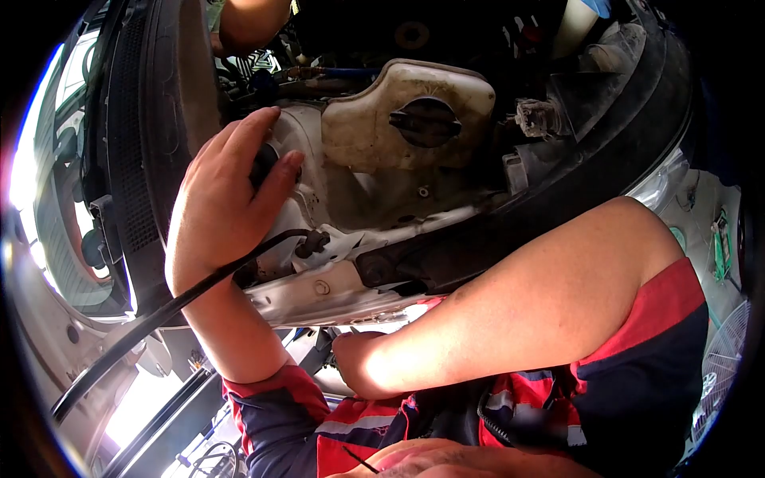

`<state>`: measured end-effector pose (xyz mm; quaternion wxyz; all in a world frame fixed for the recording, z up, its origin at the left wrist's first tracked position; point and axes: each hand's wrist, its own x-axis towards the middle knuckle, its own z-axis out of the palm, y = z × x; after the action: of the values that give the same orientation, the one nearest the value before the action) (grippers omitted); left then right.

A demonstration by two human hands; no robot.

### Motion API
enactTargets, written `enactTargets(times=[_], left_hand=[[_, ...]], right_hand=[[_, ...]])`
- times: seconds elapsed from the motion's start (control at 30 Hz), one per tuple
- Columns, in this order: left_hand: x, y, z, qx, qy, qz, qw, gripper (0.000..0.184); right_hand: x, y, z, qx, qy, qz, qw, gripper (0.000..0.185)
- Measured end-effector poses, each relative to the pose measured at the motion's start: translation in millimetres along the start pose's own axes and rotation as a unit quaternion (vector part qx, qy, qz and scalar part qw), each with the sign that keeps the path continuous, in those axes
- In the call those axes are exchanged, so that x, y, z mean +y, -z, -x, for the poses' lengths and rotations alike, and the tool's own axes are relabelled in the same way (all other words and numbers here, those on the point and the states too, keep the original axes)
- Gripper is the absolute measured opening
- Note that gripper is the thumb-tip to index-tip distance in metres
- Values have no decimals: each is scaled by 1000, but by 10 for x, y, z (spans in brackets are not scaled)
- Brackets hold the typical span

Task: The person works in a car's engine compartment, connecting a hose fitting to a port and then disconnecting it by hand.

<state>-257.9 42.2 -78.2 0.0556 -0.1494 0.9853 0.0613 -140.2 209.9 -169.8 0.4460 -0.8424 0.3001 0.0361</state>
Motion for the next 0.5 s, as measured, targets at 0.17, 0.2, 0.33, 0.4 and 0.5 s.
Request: enactTargets(times=[0.17,0.2,0.33,0.4,0.5], left_hand=[[10,9,-4,-5,3,-5,1000,41],[14,11,-6,-6,5,-6,1000,41],[10,4,-5,-3,7,-8,1000,41],[6,1,-5,-1,3,-8,1000,42],[8,6,-4,-2,4,-9,1000,42]], right_hand=[[29,-79,0,30,-81,-236,968,48],[29,-73,24,41,-70,-197,977,50],[50,-40,139,70,-110,-317,939,55],[73,19,143,41,-49,-214,975,57],[80,38,176,36,-19,-167,985,57]])
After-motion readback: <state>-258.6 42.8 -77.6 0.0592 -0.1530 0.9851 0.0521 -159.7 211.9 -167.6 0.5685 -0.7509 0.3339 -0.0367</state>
